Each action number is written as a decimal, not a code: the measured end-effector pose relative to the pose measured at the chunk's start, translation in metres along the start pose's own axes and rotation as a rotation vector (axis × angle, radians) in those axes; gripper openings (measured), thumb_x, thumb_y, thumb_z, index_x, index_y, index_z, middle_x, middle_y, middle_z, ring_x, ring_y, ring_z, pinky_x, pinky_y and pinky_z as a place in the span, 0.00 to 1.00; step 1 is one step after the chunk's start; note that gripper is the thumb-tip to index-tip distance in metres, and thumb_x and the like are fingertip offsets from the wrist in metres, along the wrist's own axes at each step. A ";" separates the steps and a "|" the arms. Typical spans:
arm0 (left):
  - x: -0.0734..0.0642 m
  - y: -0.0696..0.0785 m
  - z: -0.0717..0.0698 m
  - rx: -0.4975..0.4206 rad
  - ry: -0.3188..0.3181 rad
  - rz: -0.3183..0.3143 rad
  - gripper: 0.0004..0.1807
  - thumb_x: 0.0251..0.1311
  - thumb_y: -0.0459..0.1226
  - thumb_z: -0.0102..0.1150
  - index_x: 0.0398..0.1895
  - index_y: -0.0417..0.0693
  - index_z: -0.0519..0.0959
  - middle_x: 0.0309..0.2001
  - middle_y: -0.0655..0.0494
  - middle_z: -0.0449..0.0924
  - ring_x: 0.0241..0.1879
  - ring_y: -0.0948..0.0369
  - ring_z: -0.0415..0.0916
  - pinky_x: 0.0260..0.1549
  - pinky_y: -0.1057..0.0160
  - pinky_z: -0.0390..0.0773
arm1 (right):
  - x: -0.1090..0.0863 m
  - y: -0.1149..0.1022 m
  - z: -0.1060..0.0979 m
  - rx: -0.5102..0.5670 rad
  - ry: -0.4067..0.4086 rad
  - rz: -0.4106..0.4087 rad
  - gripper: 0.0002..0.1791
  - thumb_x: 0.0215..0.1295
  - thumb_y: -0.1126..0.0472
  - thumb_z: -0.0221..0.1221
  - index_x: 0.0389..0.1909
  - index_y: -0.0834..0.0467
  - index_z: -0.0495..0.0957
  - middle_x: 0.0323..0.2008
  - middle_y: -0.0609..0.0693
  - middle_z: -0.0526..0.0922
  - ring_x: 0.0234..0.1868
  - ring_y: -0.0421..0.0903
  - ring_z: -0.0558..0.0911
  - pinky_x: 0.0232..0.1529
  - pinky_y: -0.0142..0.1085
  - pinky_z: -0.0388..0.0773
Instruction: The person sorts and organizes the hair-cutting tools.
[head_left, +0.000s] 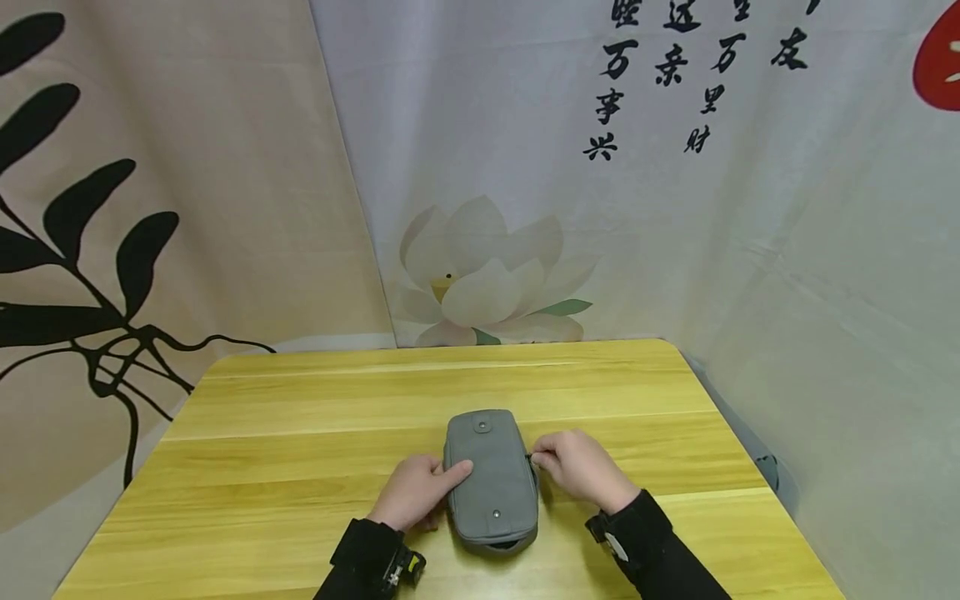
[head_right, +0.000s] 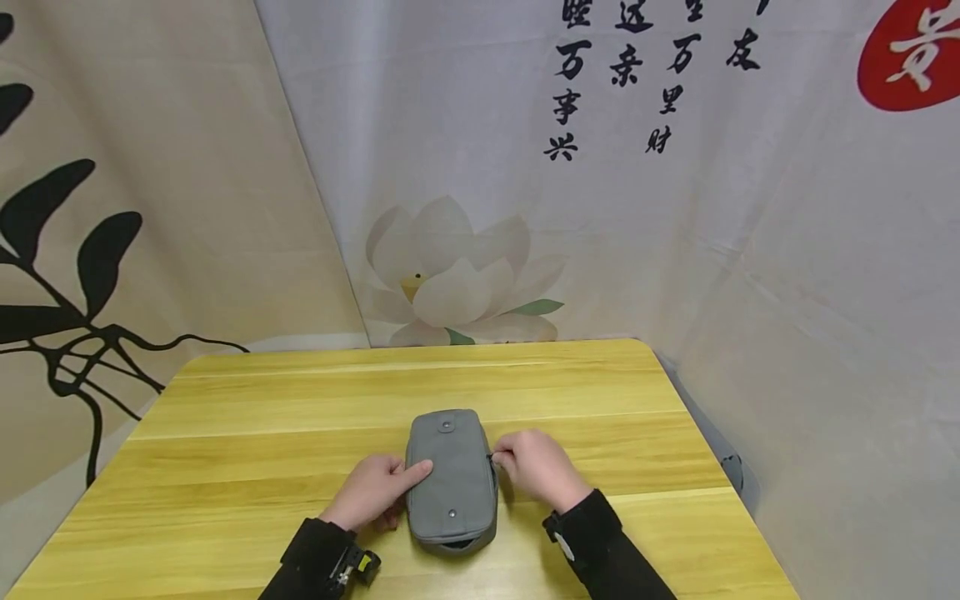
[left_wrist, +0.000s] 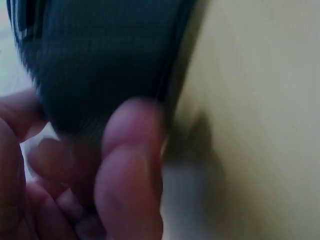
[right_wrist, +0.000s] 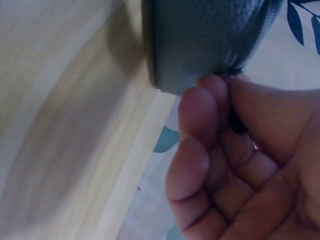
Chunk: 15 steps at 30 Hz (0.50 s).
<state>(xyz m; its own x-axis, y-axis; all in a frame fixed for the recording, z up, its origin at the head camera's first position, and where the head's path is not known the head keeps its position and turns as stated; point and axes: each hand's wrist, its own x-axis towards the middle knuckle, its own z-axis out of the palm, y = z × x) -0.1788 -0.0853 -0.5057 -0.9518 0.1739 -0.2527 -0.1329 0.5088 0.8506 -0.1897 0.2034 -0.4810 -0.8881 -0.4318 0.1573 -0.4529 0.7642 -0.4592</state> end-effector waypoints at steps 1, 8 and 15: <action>0.000 0.001 -0.001 0.070 0.061 0.005 0.32 0.63 0.65 0.69 0.28 0.46 0.74 0.20 0.56 0.71 0.19 0.59 0.73 0.19 0.64 0.71 | 0.003 0.001 -0.001 -0.007 -0.008 -0.002 0.06 0.75 0.63 0.65 0.42 0.54 0.91 0.37 0.47 0.92 0.36 0.40 0.87 0.39 0.35 0.85; 0.016 -0.006 -0.005 0.069 0.225 0.113 0.52 0.64 0.60 0.72 0.80 0.41 0.61 0.74 0.36 0.69 0.54 0.41 0.81 0.50 0.45 0.84 | 0.025 0.004 0.001 -0.043 -0.056 -0.033 0.07 0.75 0.62 0.65 0.43 0.51 0.92 0.39 0.44 0.93 0.40 0.40 0.89 0.44 0.37 0.87; 0.044 -0.021 -0.018 -0.233 0.123 0.075 0.38 0.72 0.60 0.64 0.75 0.46 0.75 0.44 0.45 0.87 0.19 0.57 0.77 0.17 0.58 0.80 | 0.048 0.003 0.002 -0.057 -0.108 -0.061 0.07 0.76 0.61 0.65 0.44 0.50 0.92 0.42 0.44 0.93 0.44 0.43 0.91 0.48 0.38 0.88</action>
<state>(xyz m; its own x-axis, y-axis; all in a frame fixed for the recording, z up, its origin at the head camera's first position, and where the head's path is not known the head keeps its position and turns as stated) -0.2231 -0.1035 -0.5267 -0.9859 0.0928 -0.1395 -0.1075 0.2880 0.9516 -0.2338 0.1838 -0.4767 -0.8463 -0.5255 0.0868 -0.5126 0.7593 -0.4010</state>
